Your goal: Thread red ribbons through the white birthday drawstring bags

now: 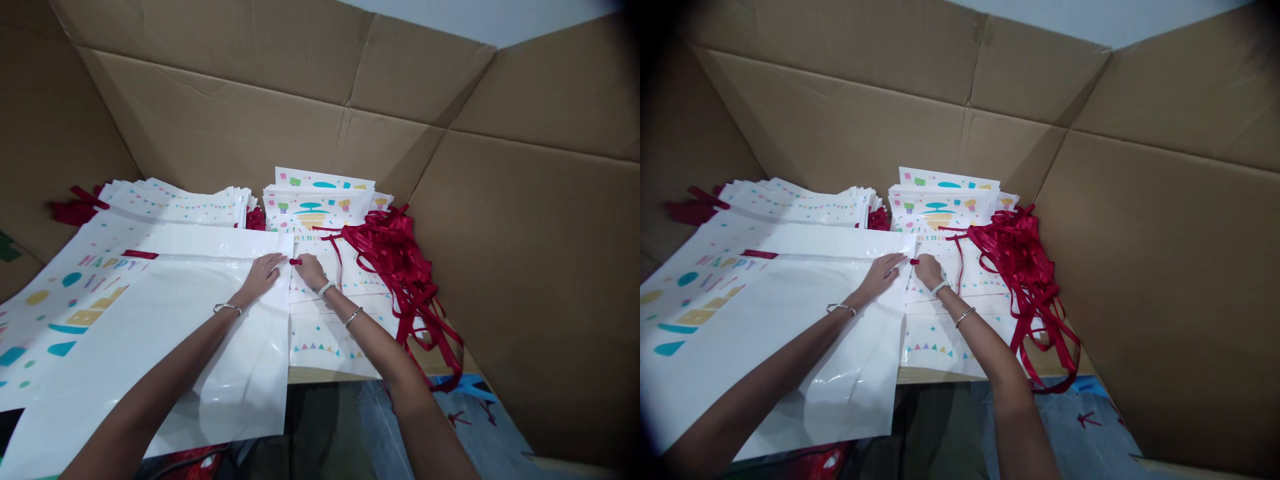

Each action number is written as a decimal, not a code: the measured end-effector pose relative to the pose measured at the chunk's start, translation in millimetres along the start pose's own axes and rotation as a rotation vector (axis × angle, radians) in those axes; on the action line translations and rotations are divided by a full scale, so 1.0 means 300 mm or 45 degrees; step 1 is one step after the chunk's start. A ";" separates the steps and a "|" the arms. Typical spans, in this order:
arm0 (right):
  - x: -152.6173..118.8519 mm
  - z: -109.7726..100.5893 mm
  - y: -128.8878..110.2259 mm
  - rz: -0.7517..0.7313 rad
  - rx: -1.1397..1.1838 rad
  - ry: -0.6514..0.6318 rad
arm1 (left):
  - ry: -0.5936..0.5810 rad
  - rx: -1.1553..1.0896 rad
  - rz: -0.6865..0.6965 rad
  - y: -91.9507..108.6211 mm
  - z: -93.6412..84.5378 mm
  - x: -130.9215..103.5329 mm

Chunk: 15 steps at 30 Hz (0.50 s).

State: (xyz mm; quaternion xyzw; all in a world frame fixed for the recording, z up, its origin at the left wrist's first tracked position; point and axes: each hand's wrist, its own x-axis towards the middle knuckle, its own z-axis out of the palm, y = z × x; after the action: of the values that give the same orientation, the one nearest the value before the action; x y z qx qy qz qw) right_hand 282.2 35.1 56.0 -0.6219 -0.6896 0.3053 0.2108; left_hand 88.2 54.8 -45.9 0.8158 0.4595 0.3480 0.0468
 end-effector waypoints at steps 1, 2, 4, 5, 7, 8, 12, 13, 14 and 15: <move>-0.004 0.016 0.010 0.003 -0.030 0.010 | 0.002 0.001 0.003 0.000 0.000 0.001; -0.006 0.032 0.019 0.005 -0.069 0.025 | 0.004 0.000 0.008 0.001 0.000 0.001; -0.008 0.059 0.029 0.010 -0.166 0.054 | 0.013 -0.005 0.017 0.004 -0.002 0.001; -0.008 0.068 0.031 0.021 -0.211 0.064 | 0.016 -0.007 0.017 0.006 -0.004 0.001; -0.011 0.075 0.027 0.047 -0.238 0.066 | 0.021 -0.008 0.011 0.011 -0.007 0.000; -0.014 0.073 0.022 0.060 -0.199 0.056 | 0.023 -0.009 0.006 0.013 -0.008 0.000; -0.028 0.048 -0.007 0.054 0.015 -0.001 | 0.029 -0.017 -0.002 0.014 -0.008 0.001; -0.029 0.041 -0.013 0.049 0.044 -0.010 | 0.030 -0.019 0.002 0.013 -0.008 0.001; -0.030 0.034 -0.019 0.043 0.061 -0.012 | 0.032 -0.021 0.009 0.012 -0.008 0.002; -0.029 0.028 -0.023 0.039 0.074 -0.011 | 0.036 -0.022 0.014 0.012 -0.008 0.002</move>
State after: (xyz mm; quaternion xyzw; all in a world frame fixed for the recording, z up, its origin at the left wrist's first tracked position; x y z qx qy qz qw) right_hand 272.8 25.0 55.4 -0.6246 -0.6718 0.3310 0.2212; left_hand 89.6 52.6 -42.4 0.8129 0.4527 0.3636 0.0455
